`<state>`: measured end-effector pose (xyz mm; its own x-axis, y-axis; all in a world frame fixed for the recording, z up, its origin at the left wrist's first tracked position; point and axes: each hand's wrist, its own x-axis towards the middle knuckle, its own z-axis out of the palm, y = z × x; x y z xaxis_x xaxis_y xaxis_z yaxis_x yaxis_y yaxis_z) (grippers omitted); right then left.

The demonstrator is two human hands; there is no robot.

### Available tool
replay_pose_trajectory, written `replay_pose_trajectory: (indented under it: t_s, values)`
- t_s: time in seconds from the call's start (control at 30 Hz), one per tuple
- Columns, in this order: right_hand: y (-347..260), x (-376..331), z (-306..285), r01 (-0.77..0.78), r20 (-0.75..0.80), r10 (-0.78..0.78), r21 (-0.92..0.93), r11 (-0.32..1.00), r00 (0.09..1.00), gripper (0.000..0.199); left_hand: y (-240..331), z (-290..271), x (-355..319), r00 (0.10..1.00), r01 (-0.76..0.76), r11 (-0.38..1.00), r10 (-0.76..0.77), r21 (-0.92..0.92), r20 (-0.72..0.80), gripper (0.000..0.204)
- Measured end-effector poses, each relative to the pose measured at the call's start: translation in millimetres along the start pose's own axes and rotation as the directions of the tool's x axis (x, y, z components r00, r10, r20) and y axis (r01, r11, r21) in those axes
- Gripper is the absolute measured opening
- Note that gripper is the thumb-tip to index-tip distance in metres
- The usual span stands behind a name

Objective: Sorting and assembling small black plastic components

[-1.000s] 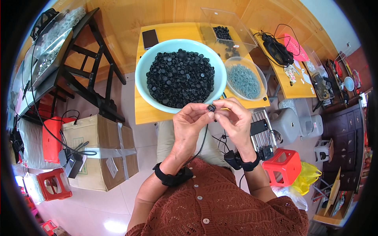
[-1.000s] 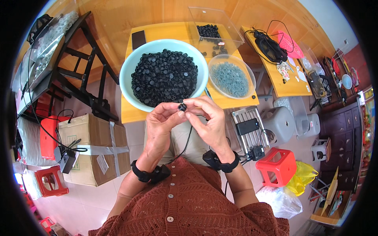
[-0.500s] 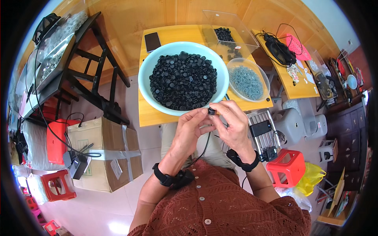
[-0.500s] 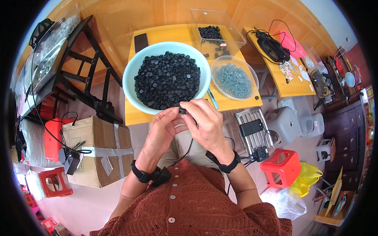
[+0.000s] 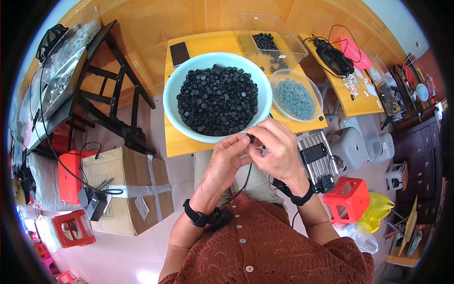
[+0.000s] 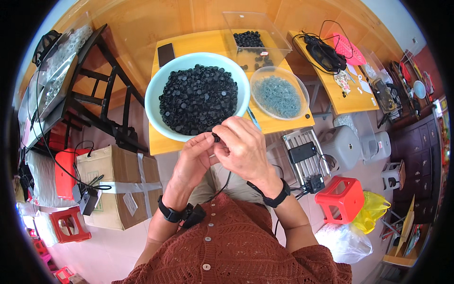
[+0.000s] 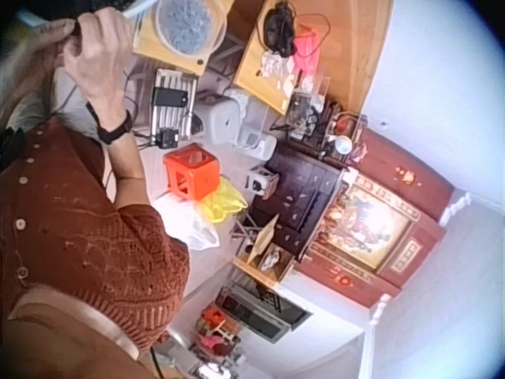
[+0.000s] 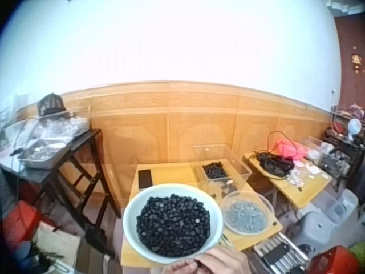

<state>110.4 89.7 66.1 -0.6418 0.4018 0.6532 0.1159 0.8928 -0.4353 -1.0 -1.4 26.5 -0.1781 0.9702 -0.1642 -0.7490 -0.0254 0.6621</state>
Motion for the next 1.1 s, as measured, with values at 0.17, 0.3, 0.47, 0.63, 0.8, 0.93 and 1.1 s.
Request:
replay_pose_trajectory:
  t_s: [0.17, 0.3, 0.47, 0.63, 0.8, 0.93, 1.1]
  values:
    - [2.9, -3.7, 1.6, -0.137, 0.007, 0.138, 0.154, 0.978, 0.990, 0.025, 3.4, 3.7, 1.2, 0.999, 0.007, 0.996, -0.003, -0.086, 0.046, 0.028]
    - [2.4, -5.9, 2.6, -0.181, 0.003, 0.187, 0.272, 0.945, 0.982, 0.028, 2.8, 3.0, 0.8, 0.998, 0.003, 0.997, 0.002, -0.071, 0.064, 0.032]
    - [3.0, -6.6, 4.0, -0.172, -0.003, 0.179, 0.255, 0.952, 0.984, 0.029, 3.1, 4.0, -0.5, 0.999, 0.022, 0.994, -0.017, -0.106, 0.048, 0.033]
    - [2.4, -5.8, 5.3, -0.150, -0.012, 0.160, 0.273, 0.950, 0.987, 0.030, 2.9, 0.7, -1.6, 0.999, -0.001, 0.997, 0.005, -0.074, 0.048, 0.031]
    - [-0.2, -6.9, 5.2, -0.141, 0.011, 0.143, 0.248, 0.959, 0.990, 0.027, 2.9, 0.1, -3.6, 0.999, -0.009, 0.997, 0.013, -0.081, 0.050, 0.030]
    - [4.5, -10.2, 4.7, -0.063, 0.006, 0.063, 0.184, 0.981, 0.998, 0.028, -2.3, -4.4, -2.0, 0.998, 0.002, 0.994, 0.004, -0.112, 0.059, 0.028]
    - [-0.1, -6.3, 4.0, -0.087, -0.032, 0.096, 0.223, 0.971, 0.995, 0.029, 2.2, 0.3, -0.5, 0.998, -0.004, 0.995, 0.010, -0.104, 0.061, 0.028]
